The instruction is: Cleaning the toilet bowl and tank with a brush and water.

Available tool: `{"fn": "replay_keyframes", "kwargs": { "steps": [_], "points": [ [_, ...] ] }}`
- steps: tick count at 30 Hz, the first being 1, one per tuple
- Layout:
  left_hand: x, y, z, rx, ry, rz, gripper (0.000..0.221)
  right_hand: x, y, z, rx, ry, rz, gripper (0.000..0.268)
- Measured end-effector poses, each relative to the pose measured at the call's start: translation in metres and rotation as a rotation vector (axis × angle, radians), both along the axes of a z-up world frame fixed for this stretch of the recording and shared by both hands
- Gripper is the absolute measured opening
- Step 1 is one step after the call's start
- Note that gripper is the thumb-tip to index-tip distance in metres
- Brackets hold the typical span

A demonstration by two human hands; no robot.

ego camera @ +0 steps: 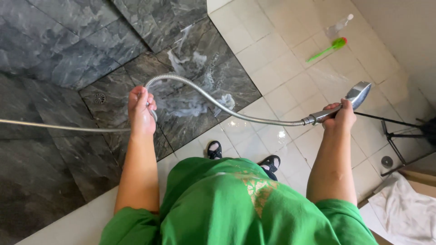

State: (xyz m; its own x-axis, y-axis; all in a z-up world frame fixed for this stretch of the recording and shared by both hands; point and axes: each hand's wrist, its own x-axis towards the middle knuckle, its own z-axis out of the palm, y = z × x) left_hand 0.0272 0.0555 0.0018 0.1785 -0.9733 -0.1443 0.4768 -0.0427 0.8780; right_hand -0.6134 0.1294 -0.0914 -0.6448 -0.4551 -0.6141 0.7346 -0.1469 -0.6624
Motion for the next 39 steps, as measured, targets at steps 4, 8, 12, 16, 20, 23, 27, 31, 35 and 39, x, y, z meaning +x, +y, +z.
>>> {"fn": "replay_keyframes", "kwargs": {
  "steps": [4, 8, 12, 16, 20, 23, 27, 31, 35, 39],
  "points": [
    [0.020, 0.006, -0.010, -0.024, 0.050, 0.033, 0.016, 0.038, -0.012, 0.020, 0.010, 0.103, 0.043, 0.015],
    [0.033, 0.000, -0.016, 0.002, 0.043, 0.104, 0.015, 0.050, -0.024, 0.024, -0.050, 0.069, 0.061, 0.013],
    [0.034, -0.007, -0.021, 0.010, 0.077, 0.093, 0.012, 0.059, -0.025, 0.041, -0.015, 0.161, 0.026, 0.009],
    [0.031, -0.015, -0.024, -0.033, 0.096, 0.014, 0.012, 0.049, -0.021, 0.037, -0.054, 0.211, -0.049, 0.009],
    [0.024, -0.023, -0.023, -0.031, 0.093, 0.046, 0.012, 0.033, -0.017, 0.035, -0.105, 0.176, -0.143, 0.013],
    [0.018, -0.028, -0.020, -0.021, 0.074, 0.079, 0.014, 0.032, -0.014, 0.050, -0.088, 0.175, -0.137, 0.016],
    [0.005, -0.026, -0.021, -0.036, 0.059, 0.079, 0.016, 0.026, -0.006, 0.052, -0.097, 0.136, -0.154, 0.018],
    [-0.007, -0.025, -0.016, -0.029, 0.043, 0.097, 0.018, 0.018, -0.012, 0.053, -0.172, 0.095, -0.088, 0.011],
    [-0.013, -0.023, -0.019, -0.004, 0.035, 0.053, 0.017, 0.019, -0.013, 0.070, -0.138, 0.246, -0.107, 0.015],
    [-0.014, -0.020, -0.019, -0.024, -0.024, 0.032, 0.018, 0.012, -0.014, 0.074, -0.140, 0.350, -0.172, 0.017]
  ]
}}
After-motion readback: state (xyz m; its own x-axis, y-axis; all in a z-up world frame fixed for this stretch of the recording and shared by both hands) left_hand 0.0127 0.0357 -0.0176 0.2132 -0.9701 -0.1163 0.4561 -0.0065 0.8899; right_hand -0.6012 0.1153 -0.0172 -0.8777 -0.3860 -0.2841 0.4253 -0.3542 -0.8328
